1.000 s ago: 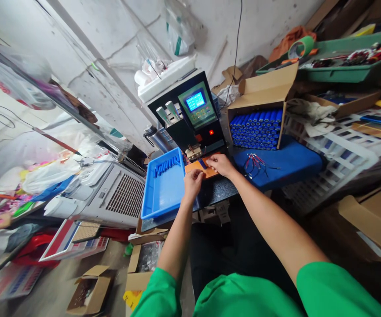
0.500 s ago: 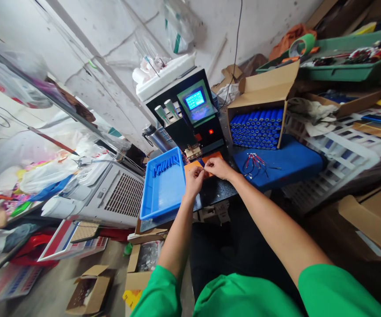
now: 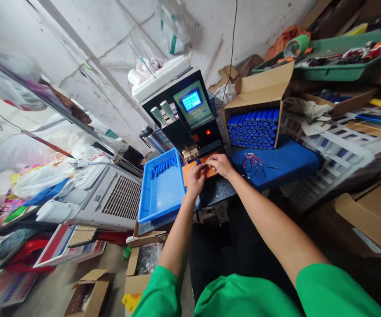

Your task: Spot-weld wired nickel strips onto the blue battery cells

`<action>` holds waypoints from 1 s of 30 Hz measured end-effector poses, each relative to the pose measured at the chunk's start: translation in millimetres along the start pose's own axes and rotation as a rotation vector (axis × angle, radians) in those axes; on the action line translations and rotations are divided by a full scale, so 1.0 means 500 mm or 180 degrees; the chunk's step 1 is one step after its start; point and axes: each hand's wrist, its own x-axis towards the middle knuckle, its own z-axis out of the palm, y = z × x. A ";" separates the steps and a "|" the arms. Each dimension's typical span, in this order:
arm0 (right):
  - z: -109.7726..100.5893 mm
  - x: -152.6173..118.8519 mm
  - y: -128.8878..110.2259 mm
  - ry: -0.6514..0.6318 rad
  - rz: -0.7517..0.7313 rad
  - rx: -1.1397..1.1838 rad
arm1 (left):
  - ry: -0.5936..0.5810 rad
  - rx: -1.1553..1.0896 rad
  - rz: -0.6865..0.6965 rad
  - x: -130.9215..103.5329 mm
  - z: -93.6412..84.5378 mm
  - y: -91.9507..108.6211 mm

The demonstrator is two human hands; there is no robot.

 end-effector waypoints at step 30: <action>0.012 0.017 0.005 0.0293 0.0066 0.0018 | 0.0173 -0.0326 -0.0856 0.019 0.014 0.001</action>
